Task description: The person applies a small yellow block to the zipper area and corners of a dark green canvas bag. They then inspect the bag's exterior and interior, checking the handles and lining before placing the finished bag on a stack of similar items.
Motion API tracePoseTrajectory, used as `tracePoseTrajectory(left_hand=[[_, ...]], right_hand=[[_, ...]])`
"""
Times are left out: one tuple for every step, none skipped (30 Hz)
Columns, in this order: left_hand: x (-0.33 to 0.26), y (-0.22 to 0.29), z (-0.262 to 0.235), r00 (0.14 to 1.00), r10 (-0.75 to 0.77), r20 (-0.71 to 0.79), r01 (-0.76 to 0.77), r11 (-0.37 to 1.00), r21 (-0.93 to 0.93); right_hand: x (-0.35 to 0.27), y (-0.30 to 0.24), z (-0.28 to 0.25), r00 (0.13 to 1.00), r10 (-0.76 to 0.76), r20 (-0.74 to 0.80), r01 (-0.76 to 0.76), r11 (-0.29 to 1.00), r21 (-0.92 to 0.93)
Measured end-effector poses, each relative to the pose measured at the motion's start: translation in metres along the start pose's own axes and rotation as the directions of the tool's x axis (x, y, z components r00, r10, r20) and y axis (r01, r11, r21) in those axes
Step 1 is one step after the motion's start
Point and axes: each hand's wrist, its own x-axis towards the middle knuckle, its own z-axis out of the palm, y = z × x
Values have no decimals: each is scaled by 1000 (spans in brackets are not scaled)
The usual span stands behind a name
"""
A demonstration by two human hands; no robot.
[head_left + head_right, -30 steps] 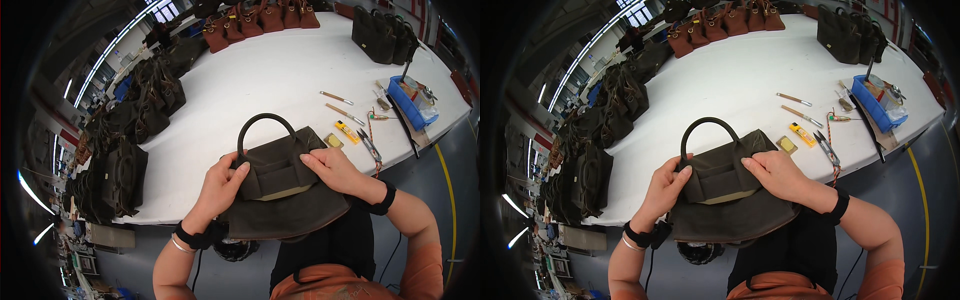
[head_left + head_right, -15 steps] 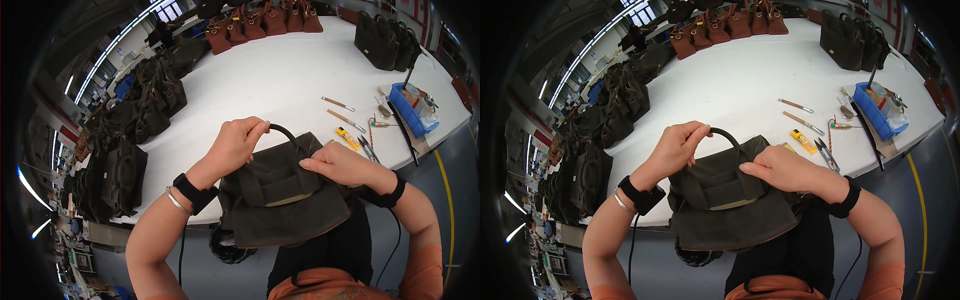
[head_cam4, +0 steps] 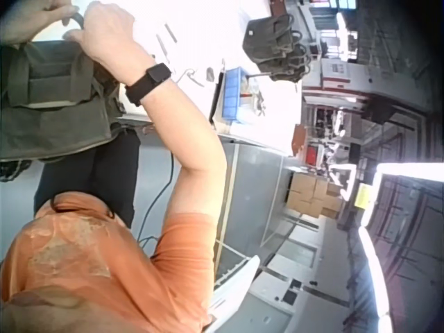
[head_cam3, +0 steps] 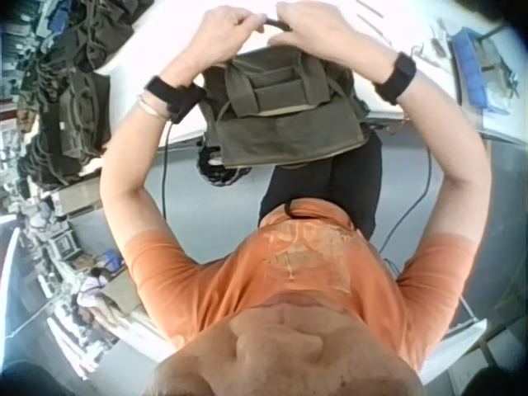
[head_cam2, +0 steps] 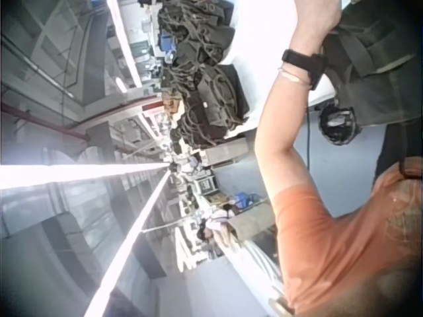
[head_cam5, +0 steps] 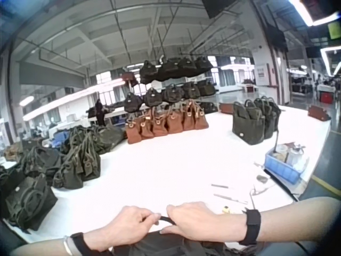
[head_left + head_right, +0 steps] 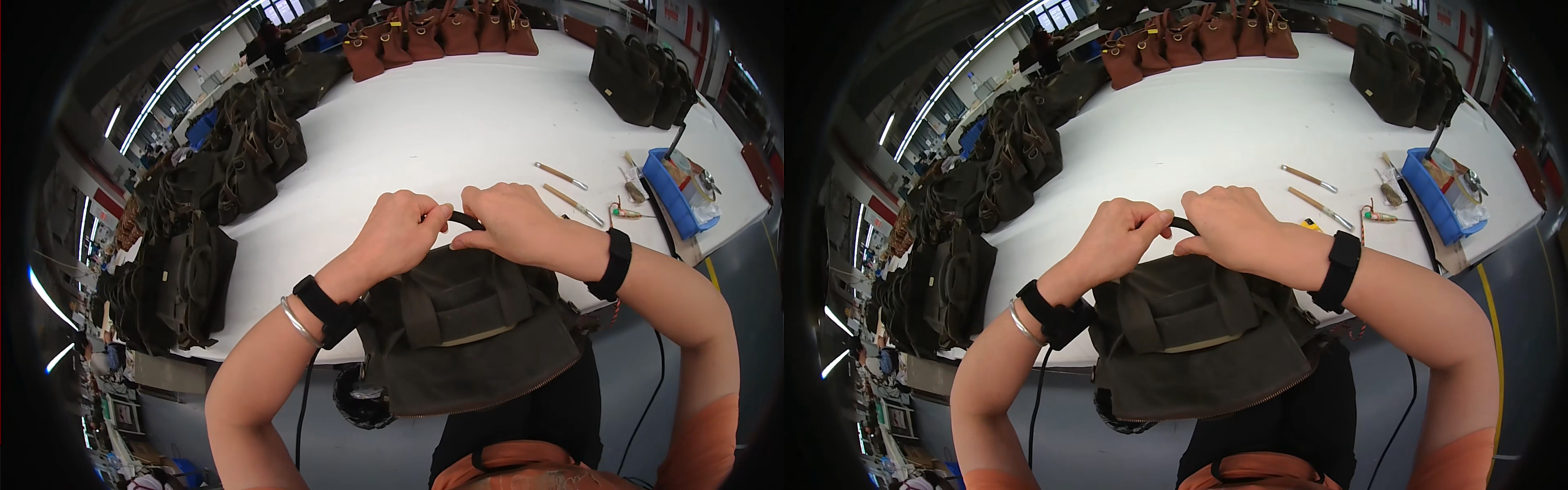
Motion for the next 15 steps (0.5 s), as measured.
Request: tracePoseTrajectory(left_hand=[[1, 1, 0, 1000, 24, -8, -24, 1000, 15], [1, 2, 0, 1000, 14, -1, -14, 1000, 16], [1, 3, -1, 1000, 4, 5, -4, 1000, 18], [1, 3, -1, 1000, -11, 12, 11, 1000, 18], [1, 2, 0, 1000, -21, 15, 21, 1000, 6], [0, 1, 1, 999, -31, 18, 31, 999, -6], [-2, 0, 2, 999, -45, 20, 45, 999, -17], [-3, -2, 3, 999, -39, 17, 39, 999, -22], [-4, -6, 6, 999, -32, 13, 33, 999, -28], [-3, -5, 6, 1000, -19, 10, 19, 999, -34], [-4, -5, 5, 1000, -21, 9, 22, 999, -41], [-4, -4, 4, 1000, -24, 7, 24, 999, -48], [-5, -3, 2, 1000, -29, 4, 29, 998, -55], [-5, -4, 2, 1000, -21, -1, 21, 998, -57], [-4, -5, 2, 1000, -14, -5, 14, 998, -59]], right_hand=[[3, 0, 4, 1000, -16, -23, 15, 999, -32], [5, 2, 9, 998, -30, -49, 28, 999, -36], [7, 4, 14, 996, -43, -74, 40, 998, -41], [9, 1, 16, 994, -60, -96, 56, 997, -44], [11, 2, 14, 996, -76, -52, 73, 996, -47], [12, 4, 10, 996, -91, -8, 90, 995, -50], [13, 4, 4, 993, -109, 36, 111, 993, -49], [16, 4, -5, 988, -73, 138, 62, 995, 84], [20, 5, -14, 969, -50, 243, -2, 978, 209], [24, 8, -23, 938, -34, 345, -83, 945, 318], [26, 16, -25, 908, -11, 419, -189, 882, 432], [23, 21, -24, 915, 0, 403, -218, 842, 494], [21, 25, -23, 922, 11, 387, -241, 797, 553], [19, 29, -22, 928, 22, 371, -262, 748, 610], [16, 33, -19, 928, 54, 370, -292, 722, 627]])
